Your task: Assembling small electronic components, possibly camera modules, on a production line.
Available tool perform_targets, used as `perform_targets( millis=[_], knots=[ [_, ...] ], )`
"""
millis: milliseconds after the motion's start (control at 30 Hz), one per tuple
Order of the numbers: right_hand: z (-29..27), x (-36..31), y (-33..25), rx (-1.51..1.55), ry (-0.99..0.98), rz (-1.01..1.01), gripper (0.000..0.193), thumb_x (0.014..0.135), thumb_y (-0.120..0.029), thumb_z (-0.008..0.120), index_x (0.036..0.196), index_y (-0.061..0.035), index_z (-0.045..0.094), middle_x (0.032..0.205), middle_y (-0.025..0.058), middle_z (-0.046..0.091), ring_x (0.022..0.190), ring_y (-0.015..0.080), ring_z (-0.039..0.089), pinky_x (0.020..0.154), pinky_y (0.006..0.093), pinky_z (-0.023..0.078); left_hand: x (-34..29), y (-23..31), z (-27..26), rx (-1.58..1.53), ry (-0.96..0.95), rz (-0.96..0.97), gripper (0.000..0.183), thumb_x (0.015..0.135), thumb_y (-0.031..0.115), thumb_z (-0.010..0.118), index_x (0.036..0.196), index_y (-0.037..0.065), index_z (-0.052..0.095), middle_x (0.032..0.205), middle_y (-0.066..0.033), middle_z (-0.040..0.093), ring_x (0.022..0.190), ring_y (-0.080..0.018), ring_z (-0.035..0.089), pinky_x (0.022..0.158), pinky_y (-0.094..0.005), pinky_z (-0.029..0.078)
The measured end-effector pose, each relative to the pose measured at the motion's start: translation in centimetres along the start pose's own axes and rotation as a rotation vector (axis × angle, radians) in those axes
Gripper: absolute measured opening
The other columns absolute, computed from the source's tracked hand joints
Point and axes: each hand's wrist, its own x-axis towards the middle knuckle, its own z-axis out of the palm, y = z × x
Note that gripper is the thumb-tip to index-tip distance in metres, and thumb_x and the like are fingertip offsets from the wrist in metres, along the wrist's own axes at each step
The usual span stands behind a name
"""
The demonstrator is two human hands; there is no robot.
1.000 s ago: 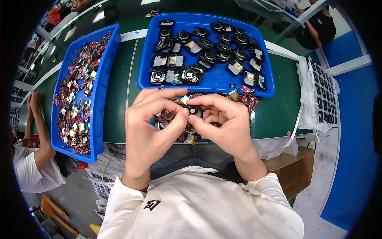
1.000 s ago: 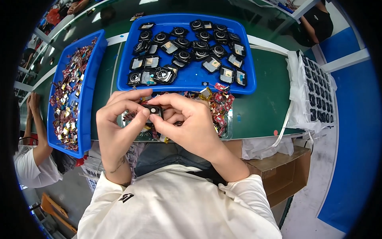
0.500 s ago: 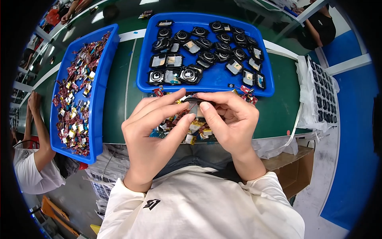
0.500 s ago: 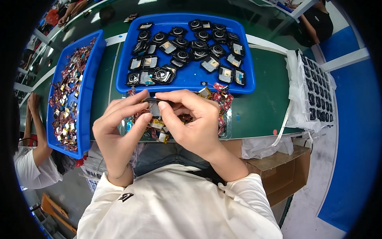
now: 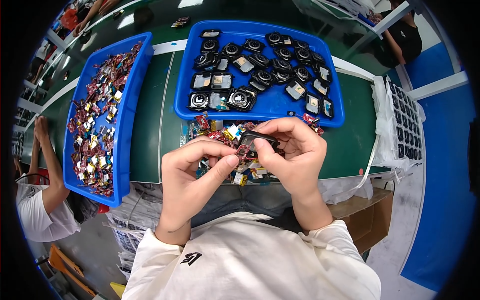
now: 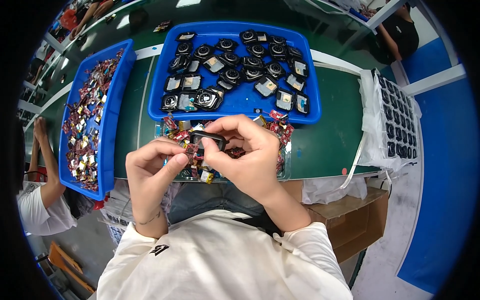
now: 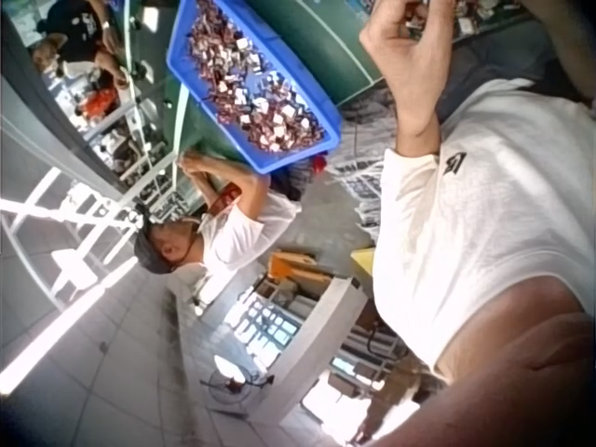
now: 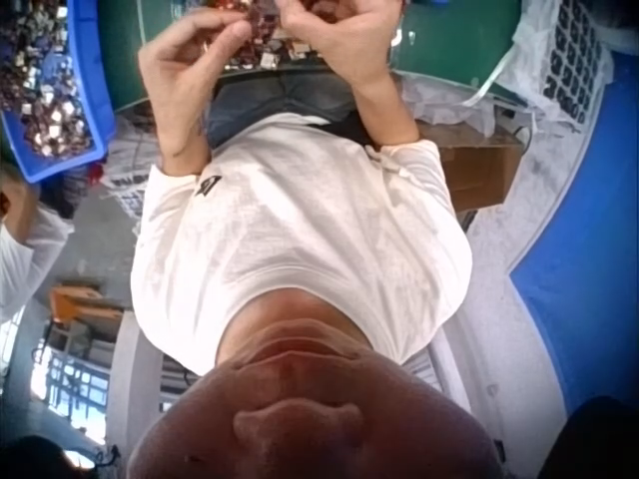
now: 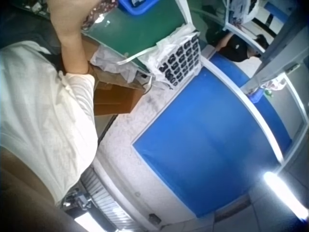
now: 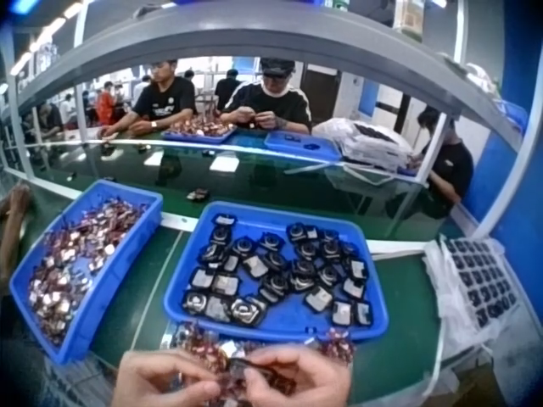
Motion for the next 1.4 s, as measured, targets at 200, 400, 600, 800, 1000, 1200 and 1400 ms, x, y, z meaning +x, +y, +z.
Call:
perform_targets(
  millis=[200,400,600,800,1000,1200,1400],
  knots=[
    [-0.6,0.0,0.3,-0.267,-0.112,-0.201,0.015,0.072,0.002,0.069,0.085,0.0024,0.061,0.087,0.0087,0.066,0.077,0.0102,0.064,0.064,0.0218,0.054,0.2,0.1,0.3,-0.076,0.020,-0.126,0.010,0.077,-0.001,0.071,0.085,-0.004,0.068,0.082,-0.0058,0.066,0.067,-0.0055,0.052,0.060,-0.0185,0.040],
    [-0.7,-0.1,-1.2,-0.020,-0.191,-0.057,0.020,0.072,0.006,0.069,0.089,0.0066,0.058,0.092,0.0121,0.064,0.081,0.0141,0.066,0.073,0.0253,0.056,0.7,-0.1,0.2,-0.060,0.056,-0.105,0.020,0.074,0.001,0.075,0.088,0.000,0.062,0.079,-0.0030,0.064,0.066,-0.0043,0.052,0.059,-0.0171,0.039],
    [-0.6,1.6,-2.9,-0.166,-0.319,0.038,0.030,0.076,0.002,0.072,0.105,0.0051,0.063,0.086,0.0104,0.068,0.076,0.0116,0.066,0.066,0.0220,0.054,0.7,-1.5,-0.3,0.031,0.062,-0.027,0.023,0.071,0.006,0.079,0.080,0.003,0.058,0.075,0.0003,0.060,0.066,-0.0039,0.049,0.059,-0.0178,0.039],
    [-1.6,10.2,-4.2,-0.203,-0.361,0.073,0.013,0.082,-0.004,0.067,0.091,0.0048,0.065,0.083,0.0114,0.069,0.075,0.0146,0.067,0.067,0.0256,0.054,0.9,-2.0,-2.1,-0.122,0.257,0.085,0.011,0.078,0.000,0.070,0.080,0.000,0.059,0.079,-0.0039,0.060,0.069,-0.0071,0.052,0.064,-0.0201,0.041],
    [-7.6,26.5,2.1,-0.374,0.025,0.215,0.019,0.083,-0.019,0.069,0.095,-0.0046,0.066,0.088,0.0029,0.065,0.076,0.0093,0.061,0.070,0.0258,0.051,0.1,-5.2,-5.6,0.145,0.370,0.134,0.014,0.087,0.002,0.059,0.074,-0.001,0.056,0.077,-0.0057,0.059,0.072,-0.0106,0.051,0.066,-0.0231,0.041],
    [-12.4,33.8,10.2,-0.771,0.198,0.425,0.021,0.078,-0.022,0.073,0.086,-0.0039,0.067,0.079,0.0019,0.063,0.066,0.0108,0.057,0.058,0.0245,0.046,1.3,-6.0,-5.6,0.267,0.492,0.141,0.010,0.086,0.002,0.060,0.077,0.000,0.058,0.082,-0.0050,0.061,0.075,-0.0109,0.048,0.064,-0.0229,0.038],
    [-12.4,32.8,10.2,-1.012,0.144,0.528,0.028,0.077,-0.023,0.072,0.096,-0.0026,0.068,0.081,0.0077,0.066,0.069,0.0124,0.059,0.062,0.0248,0.047,1.2,-5.6,-5.7,0.451,0.460,0.105,0.013,0.079,0.005,0.068,0.093,0.003,0.067,0.085,-0.0039,0.063,0.075,-0.0114,0.048,0.062,-0.0232,0.036]
  ],
)
